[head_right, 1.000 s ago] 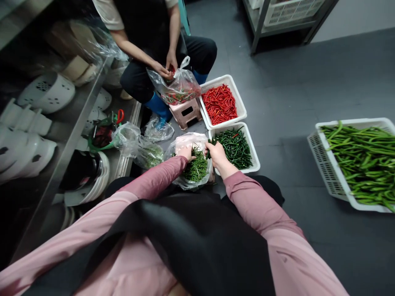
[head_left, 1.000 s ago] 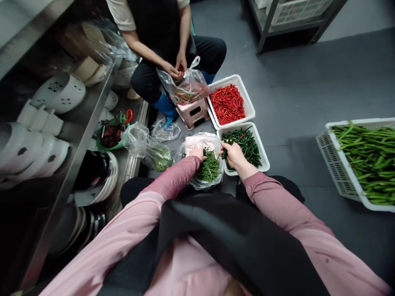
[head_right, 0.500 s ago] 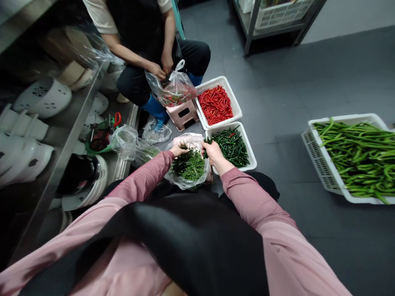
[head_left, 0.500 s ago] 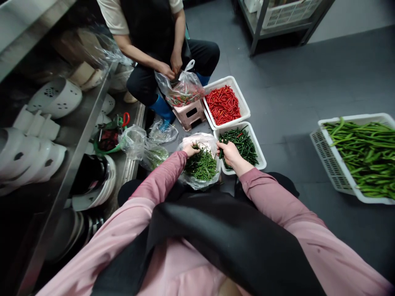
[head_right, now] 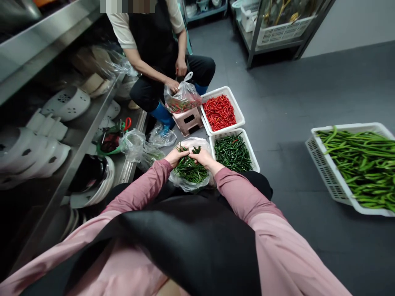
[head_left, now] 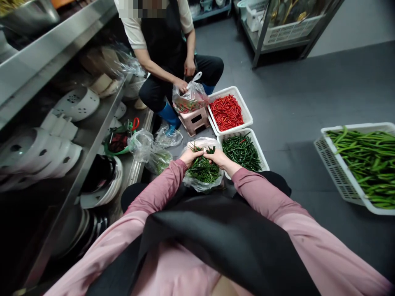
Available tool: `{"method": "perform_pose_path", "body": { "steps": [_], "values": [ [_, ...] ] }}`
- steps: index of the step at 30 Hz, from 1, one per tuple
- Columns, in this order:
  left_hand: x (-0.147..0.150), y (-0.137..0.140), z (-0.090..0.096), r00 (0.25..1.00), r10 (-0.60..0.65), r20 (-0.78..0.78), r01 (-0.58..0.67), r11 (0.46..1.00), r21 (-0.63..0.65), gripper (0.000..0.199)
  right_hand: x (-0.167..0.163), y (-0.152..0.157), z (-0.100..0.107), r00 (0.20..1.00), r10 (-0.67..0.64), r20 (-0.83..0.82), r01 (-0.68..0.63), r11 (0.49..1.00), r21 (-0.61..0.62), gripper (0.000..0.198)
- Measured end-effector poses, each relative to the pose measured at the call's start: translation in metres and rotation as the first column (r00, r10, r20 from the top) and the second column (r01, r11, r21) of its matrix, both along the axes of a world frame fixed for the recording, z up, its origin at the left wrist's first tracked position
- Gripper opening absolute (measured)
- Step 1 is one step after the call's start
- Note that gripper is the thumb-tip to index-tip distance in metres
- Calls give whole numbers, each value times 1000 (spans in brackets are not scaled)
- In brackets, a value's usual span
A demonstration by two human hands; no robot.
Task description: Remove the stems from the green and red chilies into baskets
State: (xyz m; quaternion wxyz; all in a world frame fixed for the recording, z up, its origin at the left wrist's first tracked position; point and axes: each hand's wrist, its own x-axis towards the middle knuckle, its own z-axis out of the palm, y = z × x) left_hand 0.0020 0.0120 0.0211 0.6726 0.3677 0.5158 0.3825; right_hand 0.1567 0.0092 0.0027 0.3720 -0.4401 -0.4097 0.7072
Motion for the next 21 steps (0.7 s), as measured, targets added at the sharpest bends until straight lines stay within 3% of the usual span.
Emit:
{"method": "perform_pose_path", "body": {
  "steps": [7, 14, 18, 20, 21],
  "values": [
    [-16, 3, 8, 989, 124, -79, -127, 991, -35, 31, 12, 3, 5, 996, 92, -12, -92, 996, 11, 27],
    [-9, 3, 7, 940, 115, -322, -71, 987, 144, 31, 16, -5, 9, 987, 157, -15, -156, 987, 35, 27],
    [-7, 3, 18, 978, -80, -194, 82, 997, 7, 35, 22, 1, 11, 991, 110, 75, -125, 962, 241, 23],
    [-7, 4, 22, 981, -143, -133, 138, 989, -49, 37, 25, 5, 12, 994, 78, 81, -97, 957, 273, 19],
    [-6, 4, 23, 984, -115, -137, 110, 993, -40, 38, 26, 5, 12, 994, 76, 75, -92, 964, 250, 16]
  ]
}}
